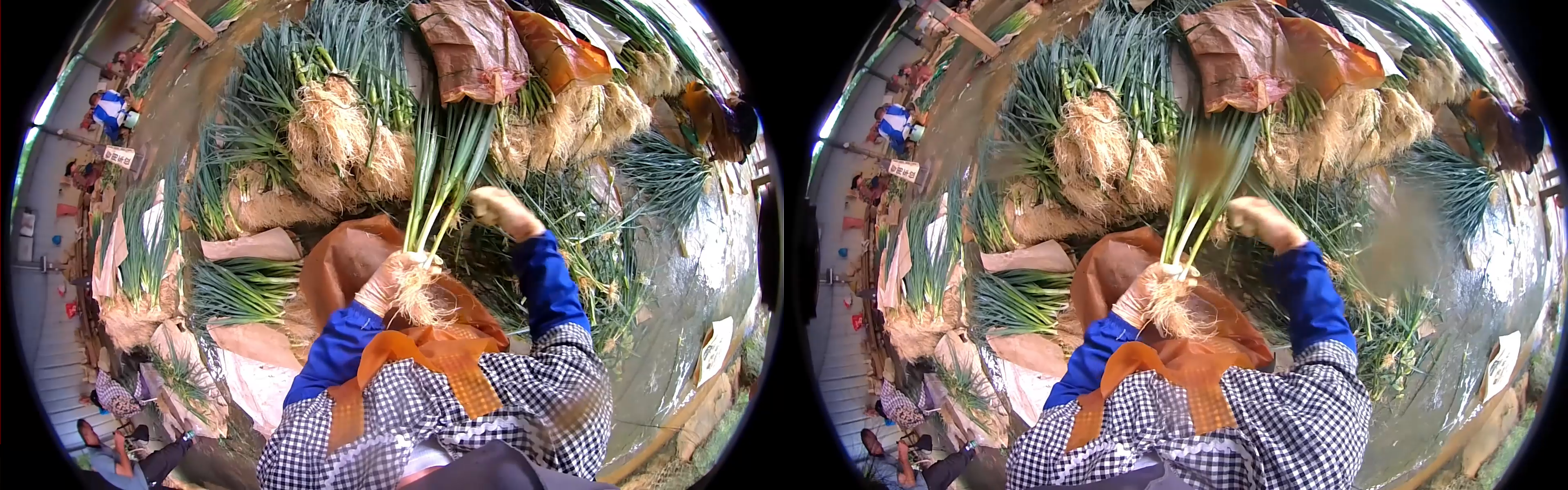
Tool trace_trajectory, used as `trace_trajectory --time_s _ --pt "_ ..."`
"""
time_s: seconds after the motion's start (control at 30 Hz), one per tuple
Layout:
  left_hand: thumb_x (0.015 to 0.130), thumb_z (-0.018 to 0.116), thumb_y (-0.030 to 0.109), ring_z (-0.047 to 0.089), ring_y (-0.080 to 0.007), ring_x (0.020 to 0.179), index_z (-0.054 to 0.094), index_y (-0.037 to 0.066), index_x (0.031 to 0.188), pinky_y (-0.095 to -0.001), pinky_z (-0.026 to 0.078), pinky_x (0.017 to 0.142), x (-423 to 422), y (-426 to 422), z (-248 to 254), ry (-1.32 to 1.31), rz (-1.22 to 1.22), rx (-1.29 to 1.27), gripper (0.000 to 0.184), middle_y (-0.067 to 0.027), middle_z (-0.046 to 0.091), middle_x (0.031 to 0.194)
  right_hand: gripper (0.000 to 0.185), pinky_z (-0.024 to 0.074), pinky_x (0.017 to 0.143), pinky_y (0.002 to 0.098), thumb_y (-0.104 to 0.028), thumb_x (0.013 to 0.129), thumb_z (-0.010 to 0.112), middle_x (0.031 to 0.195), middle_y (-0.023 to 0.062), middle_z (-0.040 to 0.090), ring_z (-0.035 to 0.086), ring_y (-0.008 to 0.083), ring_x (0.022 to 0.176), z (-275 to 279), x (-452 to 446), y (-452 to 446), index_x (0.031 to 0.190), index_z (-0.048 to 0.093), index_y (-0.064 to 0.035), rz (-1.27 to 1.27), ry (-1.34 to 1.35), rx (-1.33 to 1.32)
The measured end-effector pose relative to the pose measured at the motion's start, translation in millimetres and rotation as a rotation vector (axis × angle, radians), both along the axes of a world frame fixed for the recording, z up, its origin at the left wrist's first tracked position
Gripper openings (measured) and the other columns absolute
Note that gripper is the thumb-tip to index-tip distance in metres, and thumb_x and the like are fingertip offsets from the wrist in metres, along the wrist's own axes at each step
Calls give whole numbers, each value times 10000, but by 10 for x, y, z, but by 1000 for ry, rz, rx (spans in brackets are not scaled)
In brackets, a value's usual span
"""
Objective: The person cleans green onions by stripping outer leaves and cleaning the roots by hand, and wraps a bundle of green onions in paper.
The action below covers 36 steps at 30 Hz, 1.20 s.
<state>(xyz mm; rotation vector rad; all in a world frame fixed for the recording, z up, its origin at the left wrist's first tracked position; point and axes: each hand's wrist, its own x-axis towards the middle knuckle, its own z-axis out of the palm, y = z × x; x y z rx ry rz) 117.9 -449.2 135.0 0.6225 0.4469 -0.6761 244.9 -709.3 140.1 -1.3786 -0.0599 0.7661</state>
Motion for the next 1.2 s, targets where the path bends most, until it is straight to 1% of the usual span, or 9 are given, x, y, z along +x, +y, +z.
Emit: trace_trajectory --time_s 0.17,0.23,0.3,0.43,0.57,0.67,0.93,1.07,1.2 --pt "790 623 55 615 -145 706 581 -37 1038 -224 515 625 -21 302 372 -148 -47 214 268 -93 638 860 271 493 753 335 -369 915 454 835 45 567 556 179 752 147 -280 -1387 957 569 -127 -988 -397 146" --pt "791 629 44 608 -129 695 573 -42 1031 -211 504 605 -11 285 411 -177 -78 304 262 -82 634 837 334 501 614 324 -418 937 412 711 35 571 532 188 602 262 -545 -1712 1000 564 -127 -890 -723 -660" --pt "774 657 76 586 -90 697 608 -26 977 -201 482 641 -17 188 352 -166 -129 366 232 -44 636 843 284 471 762 291 -104 827 609 1039 56 611 575 189 945 264 -755 -1550 1109 586 -82 -622 -808 -1400" --pt "802 649 72 555 -85 653 619 6 950 -213 467 612 -88 -140 189 -219 -148 441 165 7 593 753 350 476 586 266 -306 870 595 873 54 659 583 135 621 86 -1066 57 1107 599 -49 -282 85 -278" --pt "801 584 -58 557 -125 968 518 24 1191 -263 466 858 -183 -317 -203 -397 -87 594 404 -21 588 1066 205 465 552 267 -272 789 691 670 50 622 573 153 557 95 -975 792 750 621 -83 -581 -562 -553" --pt "793 554 -102 512 -151 1113 425 36 1301 -284 432 934 -231 -405 -604 -437 -45 546 542 -35 535 1211 299 497 601 342 -418 773 670 720 76 647 644 246 663 154 -792 756 786 623 -122 -229 -746 -932" --pt "763 535 -120 480 -161 1130 376 38 1340 -268 397 956 -233 -519 -592 -369 48 308 619 -47 501 1234 385 507 659 370 -427 784 654 764 137 656 649 281 738 -85 -851 661 891 593 -62 -169 -445 -941" --pt "822 593 27 620 -219 882 461 32 1239 -303 522 744 -143 -477 -192 -165 5 196 437 -123 614 1041 323 486 634 287 -356 843 634 849 72 649 608 154 715 -564 -846 514 914 598 -43 -699 -240 -394" --pt "842 603 86 574 -120 697 552 21 1070 -219 478 618 -116 -480 -259 -122 -28 427 243 -59 623 832 308 469 597 260 -340 893 562 722 23 581 583 134 639 -204 -1007 662 931 576 -35 -262 278 157"
